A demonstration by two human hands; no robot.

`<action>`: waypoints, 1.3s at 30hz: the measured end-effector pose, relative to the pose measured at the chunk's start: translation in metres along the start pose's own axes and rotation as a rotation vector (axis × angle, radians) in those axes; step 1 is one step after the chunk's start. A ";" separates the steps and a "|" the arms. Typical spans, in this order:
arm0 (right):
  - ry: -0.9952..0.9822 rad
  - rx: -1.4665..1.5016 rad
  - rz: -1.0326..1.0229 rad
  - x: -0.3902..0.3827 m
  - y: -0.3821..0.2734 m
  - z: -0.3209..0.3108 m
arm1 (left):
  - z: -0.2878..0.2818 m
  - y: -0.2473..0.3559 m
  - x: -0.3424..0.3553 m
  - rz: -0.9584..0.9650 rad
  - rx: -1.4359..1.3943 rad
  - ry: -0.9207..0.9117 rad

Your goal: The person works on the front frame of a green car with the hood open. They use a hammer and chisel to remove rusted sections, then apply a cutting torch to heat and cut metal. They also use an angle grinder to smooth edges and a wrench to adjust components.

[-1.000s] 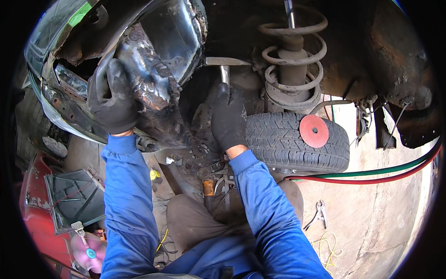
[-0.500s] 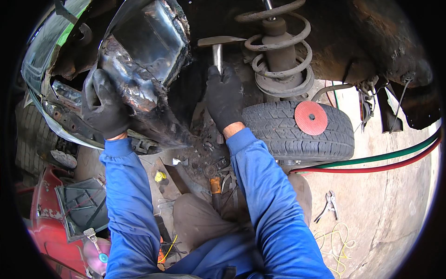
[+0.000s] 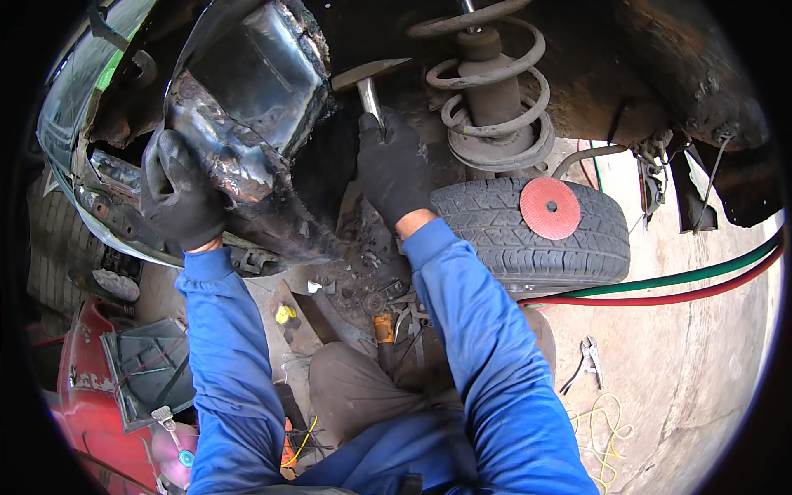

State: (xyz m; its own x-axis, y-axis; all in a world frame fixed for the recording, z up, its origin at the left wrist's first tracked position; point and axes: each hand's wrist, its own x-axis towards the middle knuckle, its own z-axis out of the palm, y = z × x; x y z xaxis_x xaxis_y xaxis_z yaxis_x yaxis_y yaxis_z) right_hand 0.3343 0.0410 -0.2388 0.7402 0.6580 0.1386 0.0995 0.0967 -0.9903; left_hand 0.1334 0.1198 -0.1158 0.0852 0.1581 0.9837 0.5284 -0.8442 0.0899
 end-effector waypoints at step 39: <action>-0.089 0.006 0.060 0.005 0.006 0.012 | -0.002 -0.001 -0.001 0.045 0.061 -0.019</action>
State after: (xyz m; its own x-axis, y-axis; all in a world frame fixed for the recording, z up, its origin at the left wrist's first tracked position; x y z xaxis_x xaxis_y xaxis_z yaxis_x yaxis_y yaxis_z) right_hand 0.3306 0.0539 -0.2438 0.6827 0.7263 0.0793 0.0529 0.0592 -0.9968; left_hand 0.1313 0.1195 -0.1163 0.1255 0.1305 0.9835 0.5738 -0.8183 0.0354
